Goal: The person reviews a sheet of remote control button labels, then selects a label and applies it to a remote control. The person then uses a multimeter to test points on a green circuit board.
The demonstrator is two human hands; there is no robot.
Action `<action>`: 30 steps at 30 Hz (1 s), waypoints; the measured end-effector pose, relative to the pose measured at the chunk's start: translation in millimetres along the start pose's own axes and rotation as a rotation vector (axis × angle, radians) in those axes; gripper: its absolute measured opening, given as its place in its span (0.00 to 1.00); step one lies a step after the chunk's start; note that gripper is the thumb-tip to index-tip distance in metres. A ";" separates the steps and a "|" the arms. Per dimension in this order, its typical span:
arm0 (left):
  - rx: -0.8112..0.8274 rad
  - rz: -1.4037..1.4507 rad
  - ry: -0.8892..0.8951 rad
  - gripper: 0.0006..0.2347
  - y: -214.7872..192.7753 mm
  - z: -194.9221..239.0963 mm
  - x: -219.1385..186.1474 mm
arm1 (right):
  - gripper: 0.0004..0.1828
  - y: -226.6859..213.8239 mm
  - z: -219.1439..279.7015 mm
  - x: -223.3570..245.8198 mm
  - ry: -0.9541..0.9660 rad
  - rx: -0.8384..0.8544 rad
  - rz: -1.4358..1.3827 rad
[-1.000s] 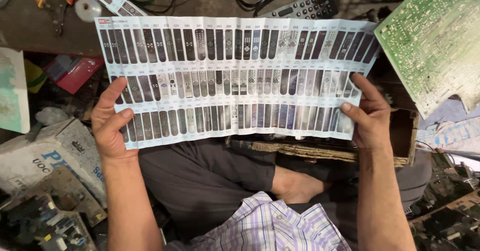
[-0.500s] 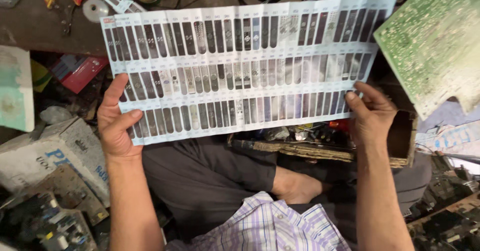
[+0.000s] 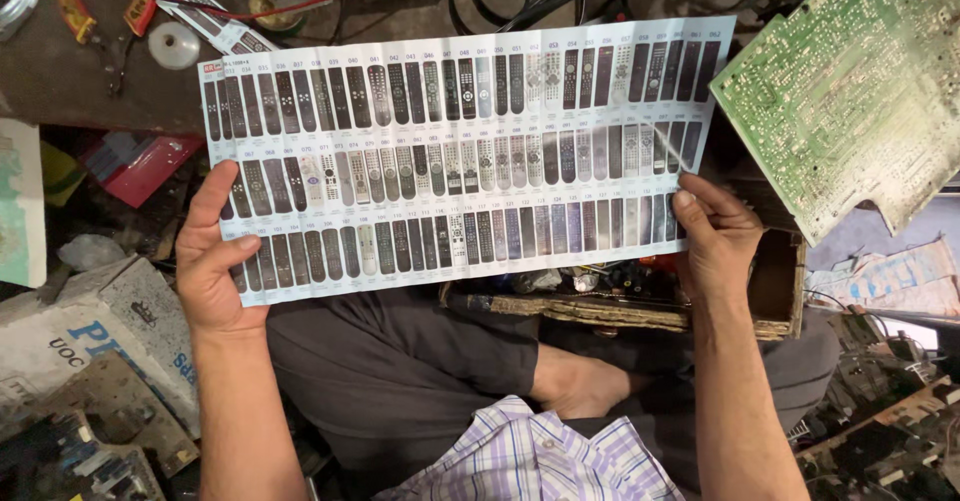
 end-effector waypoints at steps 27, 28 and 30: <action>0.064 0.077 0.011 0.29 0.8 2.2 0.7 | 0.17 8.7 1.4 2.9 0.191 0.004 -0.069; 0.062 0.071 0.012 0.29 0.5 3.9 0.1 | 0.17 8.8 4.5 1.8 0.204 0.002 -0.080; 0.084 0.070 0.023 0.30 4.7 0.4 -0.3 | 0.17 8.7 0.6 2.0 0.212 0.003 -0.102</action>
Point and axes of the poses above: each hand's wrist, its own z-axis away from the middle knuckle, its own y-axis out of the palm, x = y × z, the point moved 3 cm from there along -z, towards the middle knuckle, and after that the axes turned 9 degrees about -z, right-handed, at the moved point
